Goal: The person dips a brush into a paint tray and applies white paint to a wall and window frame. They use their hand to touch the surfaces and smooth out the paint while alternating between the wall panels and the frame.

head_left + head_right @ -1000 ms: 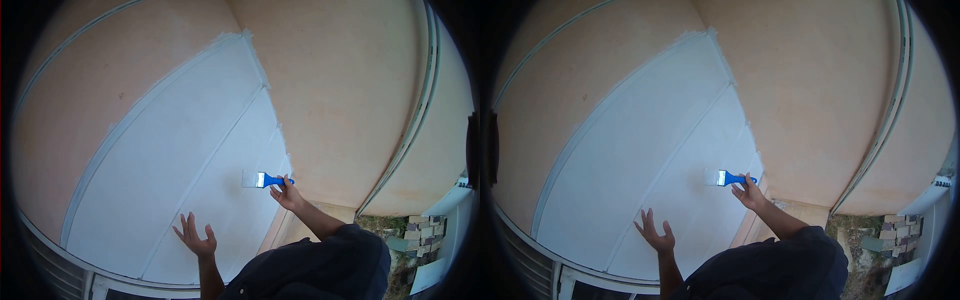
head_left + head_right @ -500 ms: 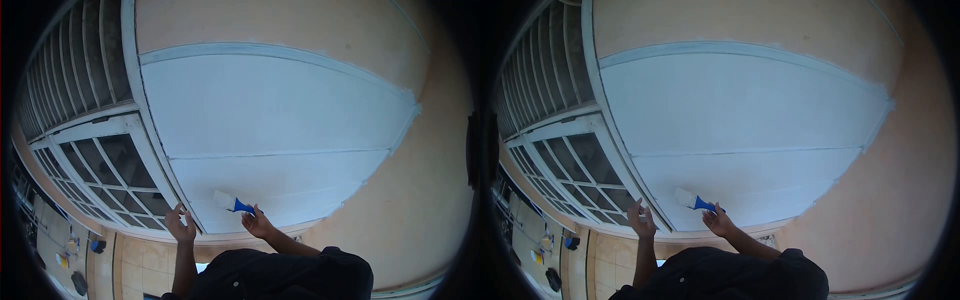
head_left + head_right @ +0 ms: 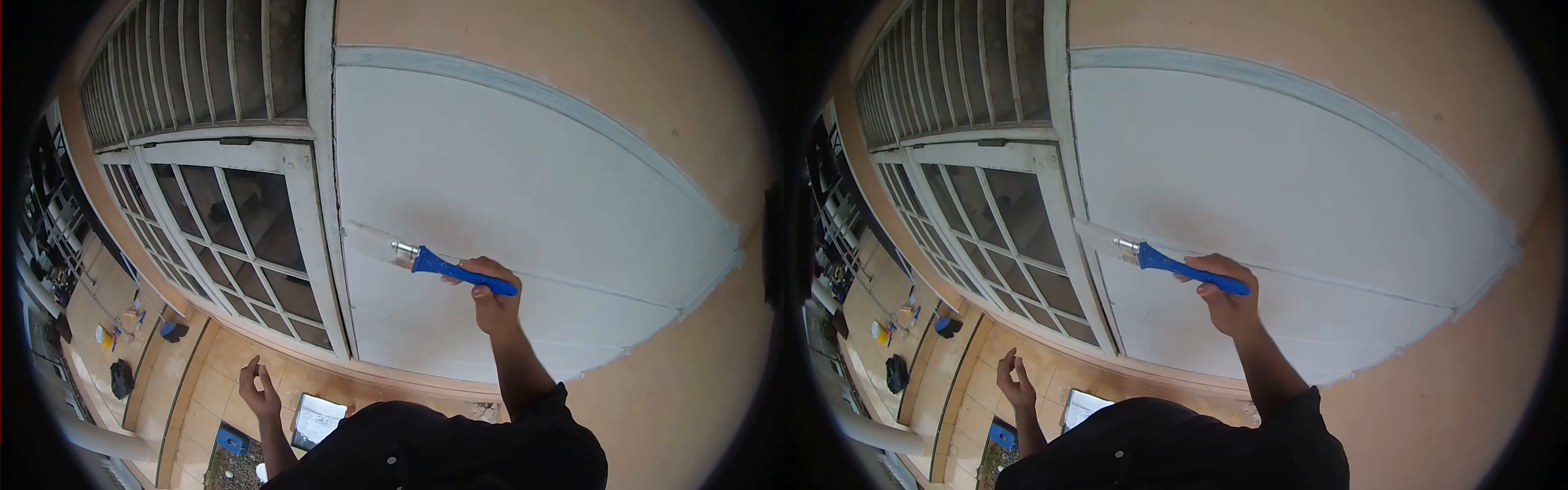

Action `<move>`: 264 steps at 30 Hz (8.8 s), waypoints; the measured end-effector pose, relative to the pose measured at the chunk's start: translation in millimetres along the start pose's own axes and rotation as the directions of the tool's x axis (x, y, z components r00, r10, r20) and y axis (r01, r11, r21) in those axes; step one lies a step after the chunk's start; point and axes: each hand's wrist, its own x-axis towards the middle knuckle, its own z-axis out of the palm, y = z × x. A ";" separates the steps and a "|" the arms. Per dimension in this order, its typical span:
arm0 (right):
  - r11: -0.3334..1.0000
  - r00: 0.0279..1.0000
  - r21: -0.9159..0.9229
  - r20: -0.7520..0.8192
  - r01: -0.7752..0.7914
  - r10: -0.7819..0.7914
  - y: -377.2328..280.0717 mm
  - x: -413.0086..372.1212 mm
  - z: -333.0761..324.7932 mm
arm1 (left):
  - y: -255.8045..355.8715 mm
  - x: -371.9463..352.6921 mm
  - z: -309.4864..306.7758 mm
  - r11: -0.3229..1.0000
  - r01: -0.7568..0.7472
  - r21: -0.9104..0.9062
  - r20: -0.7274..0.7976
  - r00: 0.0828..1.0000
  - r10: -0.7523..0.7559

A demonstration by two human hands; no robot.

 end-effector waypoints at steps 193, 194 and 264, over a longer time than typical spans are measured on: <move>0.075 0.950 -0.993 0.059 0.085 -0.306 -227.1 103.5 -143.1 | 286.9 350.6 98.8 0.444 -0.846 -0.295 -0.180 0.505 0.844; 0.020 0.951 -0.997 0.067 0.077 -0.301 -231.8 100.5 -148.3 | 290.6 349.1 102.5 0.439 -0.852 -0.285 -0.193 0.500 0.844; 0.238 0.948 -0.921 0.275 0.307 -0.158 -194.7 201.0 -69.8 | 269.7 314.1 72.6 0.484 -0.828 -0.284 -0.201 0.544 0.815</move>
